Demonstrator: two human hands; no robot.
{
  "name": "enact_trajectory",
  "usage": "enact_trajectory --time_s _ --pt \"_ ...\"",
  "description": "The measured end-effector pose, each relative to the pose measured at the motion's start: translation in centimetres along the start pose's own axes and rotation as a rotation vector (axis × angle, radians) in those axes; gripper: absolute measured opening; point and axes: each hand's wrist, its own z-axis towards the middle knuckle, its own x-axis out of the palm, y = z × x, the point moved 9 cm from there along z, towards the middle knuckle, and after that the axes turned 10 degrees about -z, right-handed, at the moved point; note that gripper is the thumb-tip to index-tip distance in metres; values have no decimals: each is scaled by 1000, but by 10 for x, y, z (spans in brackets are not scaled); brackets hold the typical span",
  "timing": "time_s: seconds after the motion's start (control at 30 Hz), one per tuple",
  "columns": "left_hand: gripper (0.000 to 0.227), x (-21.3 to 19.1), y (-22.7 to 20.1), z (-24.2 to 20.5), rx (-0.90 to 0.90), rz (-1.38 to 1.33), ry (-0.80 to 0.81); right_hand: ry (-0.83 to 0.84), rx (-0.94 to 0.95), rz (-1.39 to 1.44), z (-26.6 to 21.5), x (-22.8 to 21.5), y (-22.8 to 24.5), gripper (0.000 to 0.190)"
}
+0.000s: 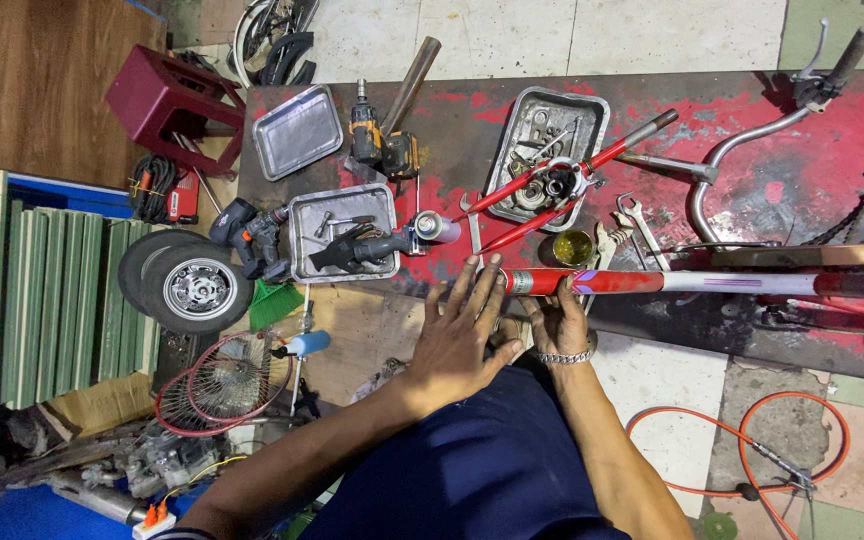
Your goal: The person applies grease to the interior of a bicycle head tube, then wipes and fits a headset bearing and fork into the frame.
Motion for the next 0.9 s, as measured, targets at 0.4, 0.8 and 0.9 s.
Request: enact_trajectory --time_s 0.4,0.8,0.9 --pt "62 -17 -1 -11 83 14 -73 -28 11 18 2 -5 -3 45" --pt "66 -13 16 1 -51 -157 -86 -33 19 11 0 -3 -2 47" --pt "66 -13 7 -3 -25 -116 -69 -30 19 11 0 -2 0 49"
